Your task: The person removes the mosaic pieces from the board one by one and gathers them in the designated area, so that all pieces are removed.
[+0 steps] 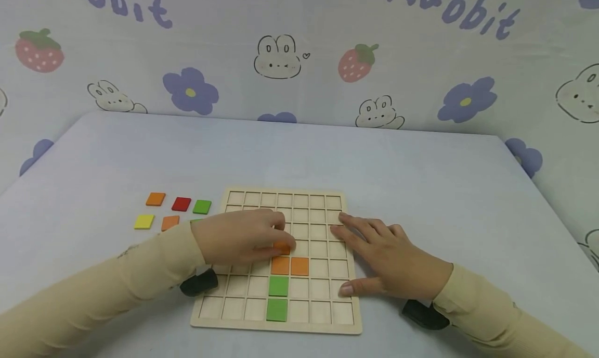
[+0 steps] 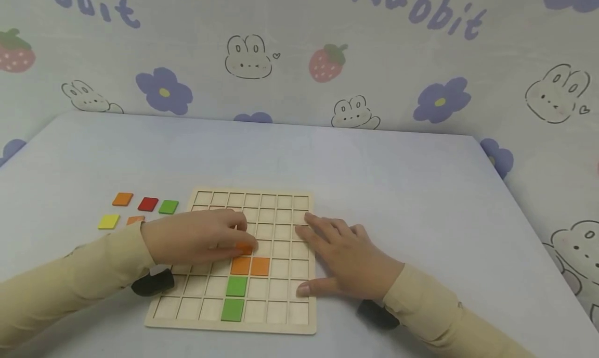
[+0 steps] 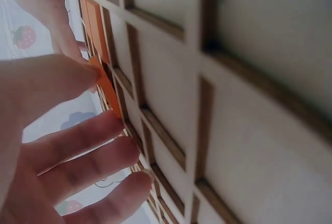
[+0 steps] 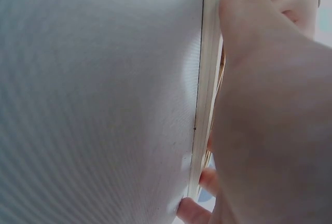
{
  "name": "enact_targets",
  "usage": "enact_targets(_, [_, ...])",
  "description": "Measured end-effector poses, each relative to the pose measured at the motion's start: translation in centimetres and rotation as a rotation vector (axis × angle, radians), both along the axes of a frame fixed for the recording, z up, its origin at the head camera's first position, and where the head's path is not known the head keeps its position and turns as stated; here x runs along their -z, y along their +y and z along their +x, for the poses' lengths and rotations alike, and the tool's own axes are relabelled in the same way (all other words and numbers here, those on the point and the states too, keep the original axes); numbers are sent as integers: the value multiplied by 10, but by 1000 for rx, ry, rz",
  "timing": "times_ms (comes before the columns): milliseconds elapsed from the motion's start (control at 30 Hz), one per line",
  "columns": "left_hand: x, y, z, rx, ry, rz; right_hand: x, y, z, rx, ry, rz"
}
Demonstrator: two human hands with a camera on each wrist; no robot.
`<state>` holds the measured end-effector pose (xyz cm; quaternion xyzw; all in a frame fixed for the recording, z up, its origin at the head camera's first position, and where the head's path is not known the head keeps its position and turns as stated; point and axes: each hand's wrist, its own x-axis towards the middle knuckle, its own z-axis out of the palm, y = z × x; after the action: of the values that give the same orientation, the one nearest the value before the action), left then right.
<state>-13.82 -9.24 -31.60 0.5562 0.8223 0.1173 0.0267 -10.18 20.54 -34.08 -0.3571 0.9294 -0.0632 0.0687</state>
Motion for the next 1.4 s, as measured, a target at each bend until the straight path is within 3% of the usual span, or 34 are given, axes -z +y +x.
enact_targets(667, [-1, -13, 11, -67, 32, 4, -1, -7, -1, -15, -10, 9])
enact_targets(900, [-10, -33, 16, -72, 86, 58, -2, -8, -1, -21, -9, -4])
enact_targets(1233, [-32, -82, 23, -227, 126, -27, -4, -7, 0, -3, 1, -23])
enact_targets(1400, [-38, -108, 25, -341, 84, -98, -3, -7, 2, 11, 8, -17])
